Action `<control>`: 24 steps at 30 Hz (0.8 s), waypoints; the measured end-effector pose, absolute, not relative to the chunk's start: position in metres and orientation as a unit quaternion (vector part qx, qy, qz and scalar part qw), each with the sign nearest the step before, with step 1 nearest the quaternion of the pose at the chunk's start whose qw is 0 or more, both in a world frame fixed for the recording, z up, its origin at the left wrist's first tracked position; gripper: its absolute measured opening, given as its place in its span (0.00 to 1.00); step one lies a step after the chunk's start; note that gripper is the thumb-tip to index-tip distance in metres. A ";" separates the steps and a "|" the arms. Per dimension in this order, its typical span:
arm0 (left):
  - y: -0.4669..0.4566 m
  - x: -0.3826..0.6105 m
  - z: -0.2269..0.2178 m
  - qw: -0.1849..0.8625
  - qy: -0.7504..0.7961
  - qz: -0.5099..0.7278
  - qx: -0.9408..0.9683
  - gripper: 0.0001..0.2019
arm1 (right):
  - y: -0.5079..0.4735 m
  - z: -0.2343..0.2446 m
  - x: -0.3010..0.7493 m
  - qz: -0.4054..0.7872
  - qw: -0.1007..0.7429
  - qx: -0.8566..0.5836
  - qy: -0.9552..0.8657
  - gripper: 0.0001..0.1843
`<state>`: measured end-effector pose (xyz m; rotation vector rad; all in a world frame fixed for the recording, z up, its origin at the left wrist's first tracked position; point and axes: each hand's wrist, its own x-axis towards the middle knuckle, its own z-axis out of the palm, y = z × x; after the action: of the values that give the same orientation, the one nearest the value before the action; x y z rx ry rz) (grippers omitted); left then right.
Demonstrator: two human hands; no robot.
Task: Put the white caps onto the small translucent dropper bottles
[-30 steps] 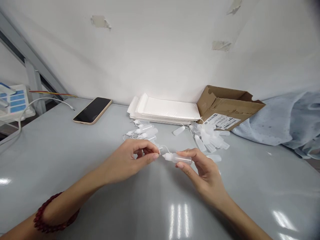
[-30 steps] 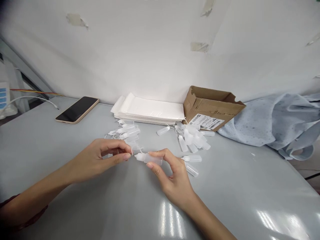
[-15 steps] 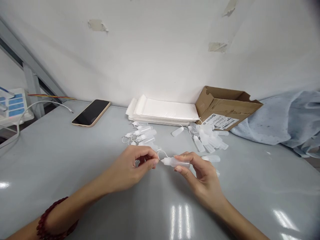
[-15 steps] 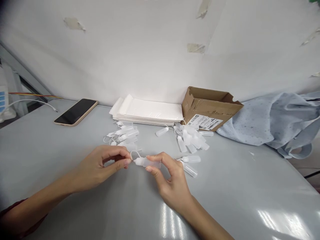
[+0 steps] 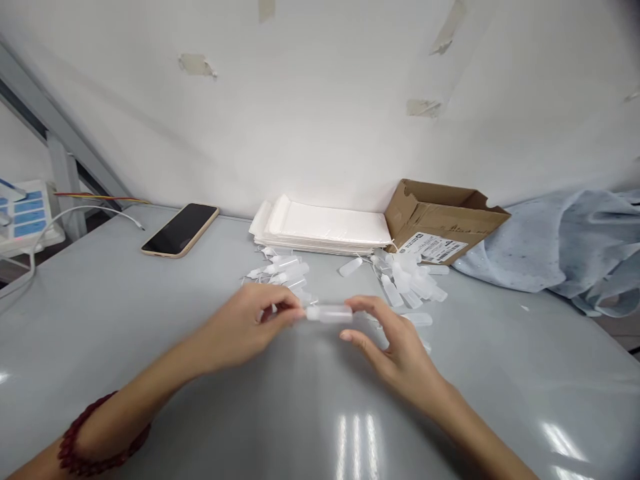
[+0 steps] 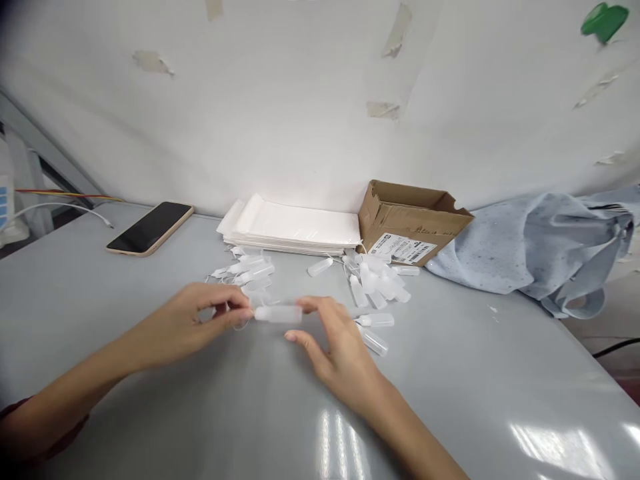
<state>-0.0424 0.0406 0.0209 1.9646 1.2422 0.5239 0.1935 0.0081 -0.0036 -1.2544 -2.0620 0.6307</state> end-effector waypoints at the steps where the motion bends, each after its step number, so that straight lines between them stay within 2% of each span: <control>1: 0.044 -0.047 0.022 0.355 0.506 0.215 0.756 0.12 | 0.011 -0.002 0.198 0.221 0.310 -0.493 -0.782 0.16; 3: 0.051 -0.056 0.022 0.322 0.550 0.236 0.733 0.14 | 0.016 0.001 0.207 0.198 0.282 -0.531 -0.774 0.18; 8: 0.060 -0.064 0.014 0.264 0.572 0.222 0.745 0.15 | 0.024 0.009 0.230 0.179 0.151 -0.584 -0.777 0.10; 13: 0.061 -0.062 0.007 0.156 0.601 0.223 0.752 0.16 | 0.026 0.016 0.244 0.228 0.052 -0.625 -0.745 0.13; 19: 0.056 -0.057 0.010 0.122 0.619 0.227 0.742 0.16 | 0.023 0.020 0.255 0.245 0.010 -0.639 -0.729 0.15; 24: 0.050 -0.051 0.010 0.103 0.593 0.257 0.757 0.14 | 0.020 0.025 0.254 0.247 -0.012 -0.651 -0.718 0.10</control>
<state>-0.0515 0.0499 0.0098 2.2325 1.7484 0.7573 0.2536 0.0203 0.0248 -2.0594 -2.2733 0.7816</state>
